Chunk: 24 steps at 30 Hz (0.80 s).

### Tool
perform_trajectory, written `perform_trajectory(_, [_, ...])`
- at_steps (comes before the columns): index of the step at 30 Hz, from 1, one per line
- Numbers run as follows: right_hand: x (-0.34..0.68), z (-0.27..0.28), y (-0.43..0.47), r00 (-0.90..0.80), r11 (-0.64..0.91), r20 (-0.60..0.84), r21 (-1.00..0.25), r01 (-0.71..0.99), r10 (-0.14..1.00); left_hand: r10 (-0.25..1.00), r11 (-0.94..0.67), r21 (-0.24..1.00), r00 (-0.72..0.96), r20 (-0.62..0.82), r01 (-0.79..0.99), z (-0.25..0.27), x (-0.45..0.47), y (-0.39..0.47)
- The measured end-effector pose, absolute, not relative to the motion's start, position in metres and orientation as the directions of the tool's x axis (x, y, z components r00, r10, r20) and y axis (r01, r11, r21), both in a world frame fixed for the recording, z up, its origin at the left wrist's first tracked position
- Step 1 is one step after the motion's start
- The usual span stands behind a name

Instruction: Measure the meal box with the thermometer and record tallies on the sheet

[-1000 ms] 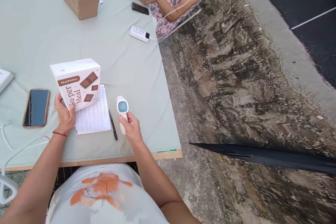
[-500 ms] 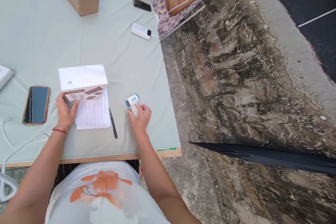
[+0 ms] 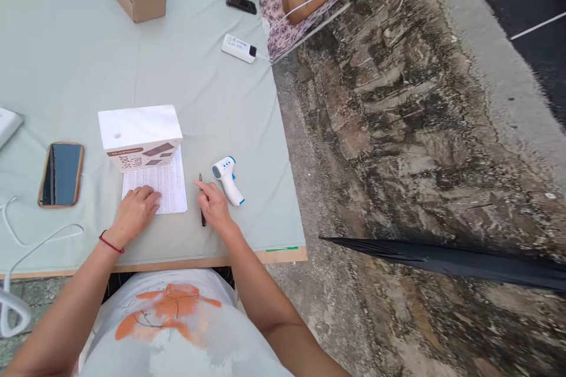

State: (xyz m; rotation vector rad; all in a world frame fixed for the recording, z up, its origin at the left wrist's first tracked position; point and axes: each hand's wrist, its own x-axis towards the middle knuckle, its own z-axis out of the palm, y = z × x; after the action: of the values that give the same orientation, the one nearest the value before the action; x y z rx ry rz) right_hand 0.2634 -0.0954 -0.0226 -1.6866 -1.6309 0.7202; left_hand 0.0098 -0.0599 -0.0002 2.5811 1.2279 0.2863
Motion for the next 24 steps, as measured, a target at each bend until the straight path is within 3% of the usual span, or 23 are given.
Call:
perform_trajectory(5, [0.262,-0.021,-0.1,0.028,0.088,0.111,-0.896,0.435,0.993,0.704,-0.693,0.303,0.705,0.087,0.655,-0.006,0.032,-0.068])
perform_trajectory(10, [0.249,-0.023,-0.103,0.212,-0.001,0.066,-0.954,0.3,0.975,0.707,-0.697,0.292,0.695,0.129,0.654,-0.014,0.04,-0.073])
perform_trajectory(16, [0.233,-0.025,-0.09,0.221,-0.05,-0.023,-0.992,0.116,0.975,0.695,-0.714,0.25,0.708,0.13,0.655,-0.014,0.042,-0.076])
perform_trajectory(24, [0.214,-0.037,-0.085,0.415,-0.151,-0.091,-0.982,0.113,0.905,0.668,-0.744,0.176,0.729,0.151,0.645,-0.009,0.044,-0.078])
